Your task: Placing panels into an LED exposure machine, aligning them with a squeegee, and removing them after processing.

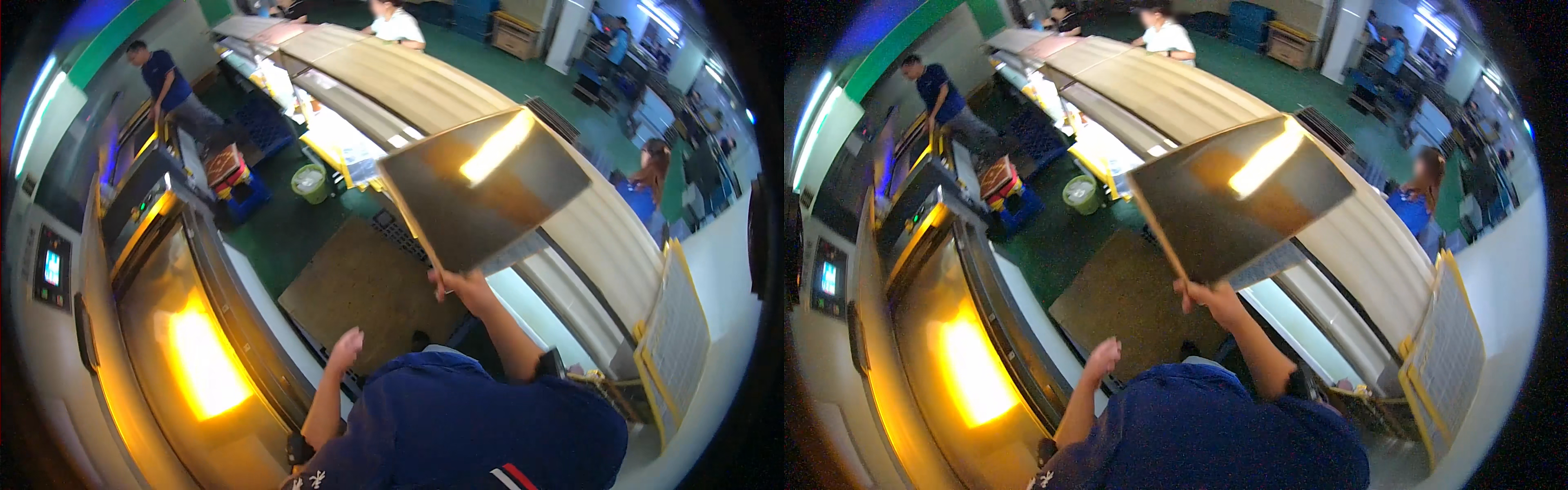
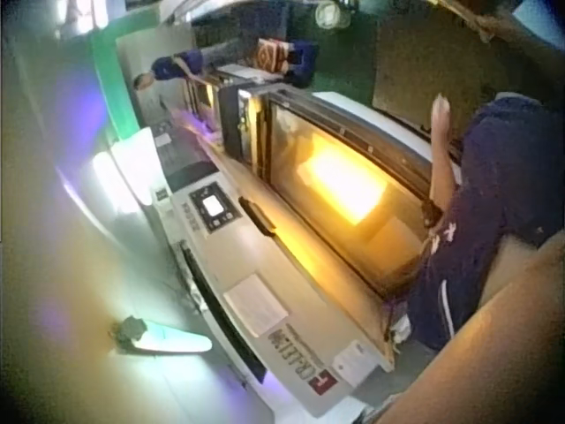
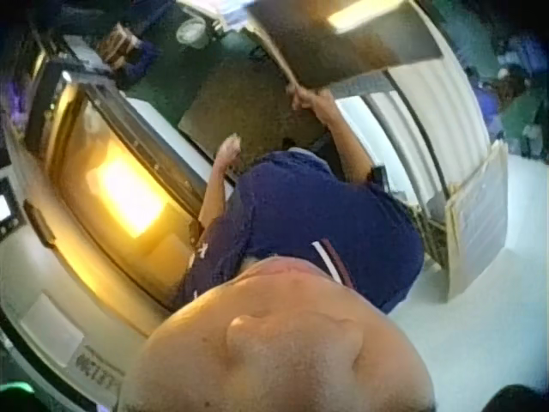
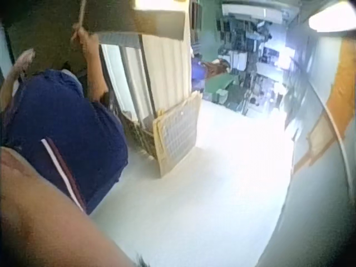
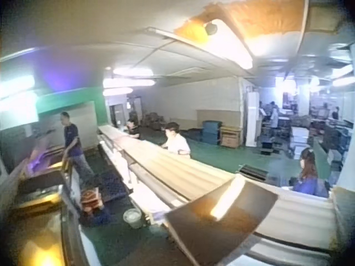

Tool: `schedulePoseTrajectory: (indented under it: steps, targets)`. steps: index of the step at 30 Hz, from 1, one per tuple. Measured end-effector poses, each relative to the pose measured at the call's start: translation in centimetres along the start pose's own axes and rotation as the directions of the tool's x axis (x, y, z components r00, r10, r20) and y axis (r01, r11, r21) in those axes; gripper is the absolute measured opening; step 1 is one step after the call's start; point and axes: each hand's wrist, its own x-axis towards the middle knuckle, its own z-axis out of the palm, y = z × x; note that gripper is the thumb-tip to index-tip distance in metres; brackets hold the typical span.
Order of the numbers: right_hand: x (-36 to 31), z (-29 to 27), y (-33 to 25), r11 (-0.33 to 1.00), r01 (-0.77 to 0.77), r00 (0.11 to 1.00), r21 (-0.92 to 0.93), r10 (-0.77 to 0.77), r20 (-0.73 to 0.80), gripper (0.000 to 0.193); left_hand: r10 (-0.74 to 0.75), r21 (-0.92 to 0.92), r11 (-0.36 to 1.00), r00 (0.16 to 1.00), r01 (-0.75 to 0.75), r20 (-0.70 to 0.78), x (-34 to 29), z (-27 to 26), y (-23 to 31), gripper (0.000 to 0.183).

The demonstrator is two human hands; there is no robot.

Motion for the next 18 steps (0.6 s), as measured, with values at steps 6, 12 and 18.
schedulePoseTrajectory:
  steps: [6, 12, 18]
  targets:
    - [-5.7, -6.0, -0.3, 0.977, -0.180, 0.925, -0.112, 0.207, 0.320, 0.027, 0.269, -0.797, 0.603, 0.929, 0.042, 0.253, 0.0, -0.2, 24.5, 0.053]
    - [1.1, -5.4, 1.7, 0.918, -0.169, 0.916, -0.360, 0.281, 0.286, 0.028, 0.087, -0.549, 0.806, 0.962, -0.221, -0.260, -3.9, 0.4, 22.0, 0.036]
    - [3.9, 4.5, 3.8, 0.962, -0.161, 0.913, -0.220, 0.230, 0.338, 0.025, 0.036, -0.505, 0.666, 0.700, -0.548, -0.713, -11.3, -3.6, 15.1, 0.038]
